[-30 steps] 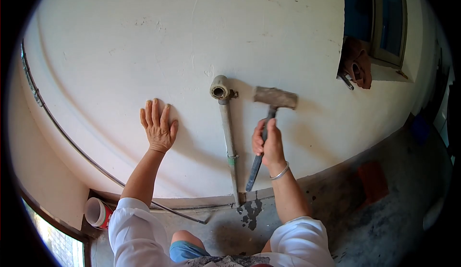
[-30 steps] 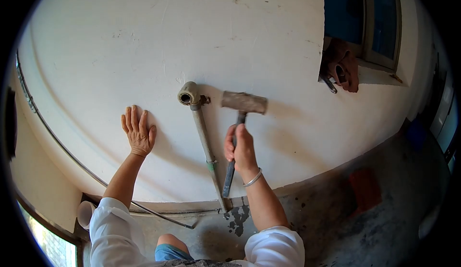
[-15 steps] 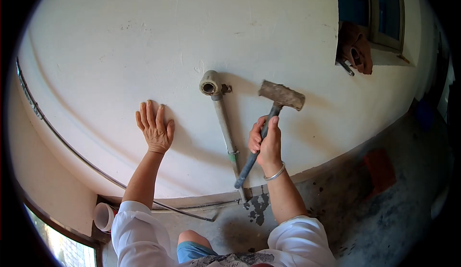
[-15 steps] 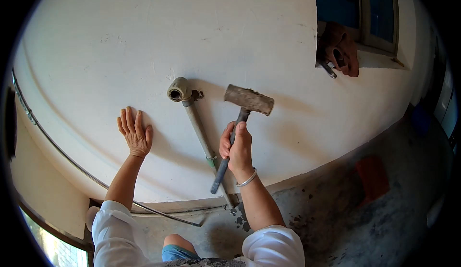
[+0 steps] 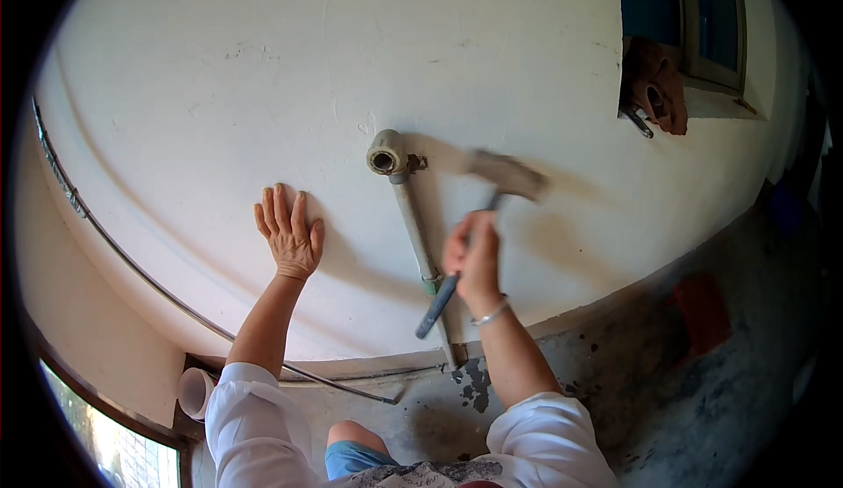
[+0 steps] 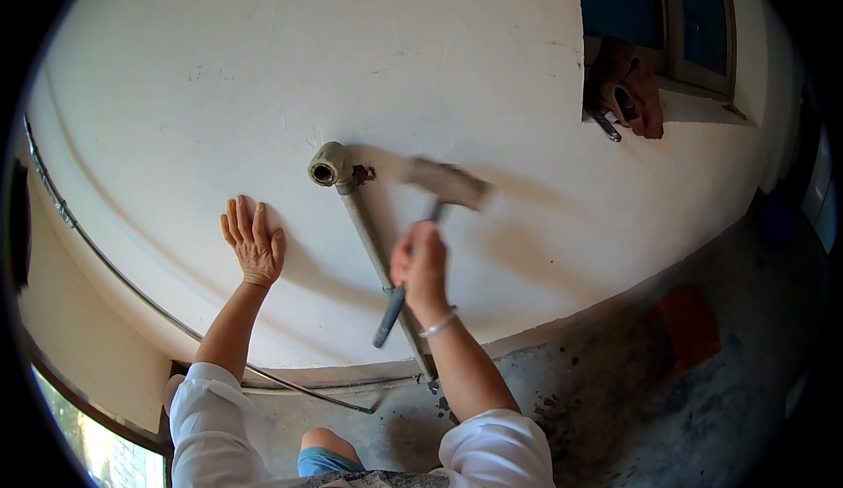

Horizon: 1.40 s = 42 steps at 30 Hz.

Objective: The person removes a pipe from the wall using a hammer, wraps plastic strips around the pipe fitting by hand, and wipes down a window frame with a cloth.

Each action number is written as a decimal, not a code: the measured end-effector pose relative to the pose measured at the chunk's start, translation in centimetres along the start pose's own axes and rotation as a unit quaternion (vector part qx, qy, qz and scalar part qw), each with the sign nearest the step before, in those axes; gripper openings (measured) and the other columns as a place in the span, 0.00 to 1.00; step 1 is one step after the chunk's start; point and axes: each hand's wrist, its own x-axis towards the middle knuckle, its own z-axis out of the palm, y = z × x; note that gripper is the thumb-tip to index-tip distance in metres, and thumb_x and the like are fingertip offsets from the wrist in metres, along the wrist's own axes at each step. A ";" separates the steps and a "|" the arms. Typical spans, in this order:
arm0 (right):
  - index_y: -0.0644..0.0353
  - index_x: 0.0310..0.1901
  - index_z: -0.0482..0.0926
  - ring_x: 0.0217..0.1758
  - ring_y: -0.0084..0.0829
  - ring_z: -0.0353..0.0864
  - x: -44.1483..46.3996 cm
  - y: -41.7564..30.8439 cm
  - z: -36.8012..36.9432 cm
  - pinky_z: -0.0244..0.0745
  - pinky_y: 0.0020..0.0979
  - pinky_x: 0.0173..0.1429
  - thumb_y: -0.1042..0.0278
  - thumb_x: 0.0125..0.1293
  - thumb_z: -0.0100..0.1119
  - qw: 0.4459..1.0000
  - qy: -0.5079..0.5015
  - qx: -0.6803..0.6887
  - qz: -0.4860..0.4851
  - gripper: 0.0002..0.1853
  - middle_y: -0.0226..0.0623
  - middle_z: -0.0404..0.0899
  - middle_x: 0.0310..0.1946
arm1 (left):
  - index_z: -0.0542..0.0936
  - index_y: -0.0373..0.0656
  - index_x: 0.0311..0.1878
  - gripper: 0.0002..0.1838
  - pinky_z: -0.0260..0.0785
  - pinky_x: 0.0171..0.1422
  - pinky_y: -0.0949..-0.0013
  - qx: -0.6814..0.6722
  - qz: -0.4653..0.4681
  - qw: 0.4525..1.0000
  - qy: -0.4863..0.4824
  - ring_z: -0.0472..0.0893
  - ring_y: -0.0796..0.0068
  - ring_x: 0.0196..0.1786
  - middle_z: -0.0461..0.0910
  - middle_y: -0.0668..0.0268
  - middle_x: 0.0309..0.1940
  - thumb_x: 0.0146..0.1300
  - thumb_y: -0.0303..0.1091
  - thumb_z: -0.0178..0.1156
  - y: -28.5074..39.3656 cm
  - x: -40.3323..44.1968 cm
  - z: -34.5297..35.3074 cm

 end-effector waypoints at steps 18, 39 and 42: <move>0.54 0.24 0.61 0.08 0.16 0.54 -1.3 -0.4 0.1 0.50 0.19 0.12 0.42 0.63 0.40 0.994 0.003 -0.094 0.054 0.23 0.23 0.57 0.10 | 0.57 0.44 0.61 0.27 0.28 0.67 0.47 0.010 0.006 0.999 -0.039 0.44 0.48 0.67 0.47 0.50 0.64 0.59 0.43 0.44 -0.1 0.1 -0.6; 0.51 0.30 0.64 0.10 0.16 0.53 -13.0 4.7 -8.8 0.48 0.18 0.12 0.38 0.61 0.38 0.961 0.151 -0.194 0.128 0.22 0.24 0.56 0.12 | 0.60 0.50 0.61 0.30 0.36 0.66 0.48 -0.067 0.005 0.997 -0.041 0.48 0.52 0.66 0.51 0.55 0.64 0.55 0.46 0.52 -0.7 0.2 -0.8; 0.52 0.30 0.63 0.10 0.16 0.52 -13.9 4.7 -8.3 0.47 0.18 0.12 0.38 0.62 0.38 0.951 0.186 -0.205 0.136 0.23 0.24 0.55 0.12 | 0.57 0.52 0.64 0.31 0.36 0.67 0.48 -0.069 -0.001 0.997 -0.046 0.47 0.54 0.67 0.49 0.55 0.65 0.56 0.47 0.50 -0.9 0.2 -0.2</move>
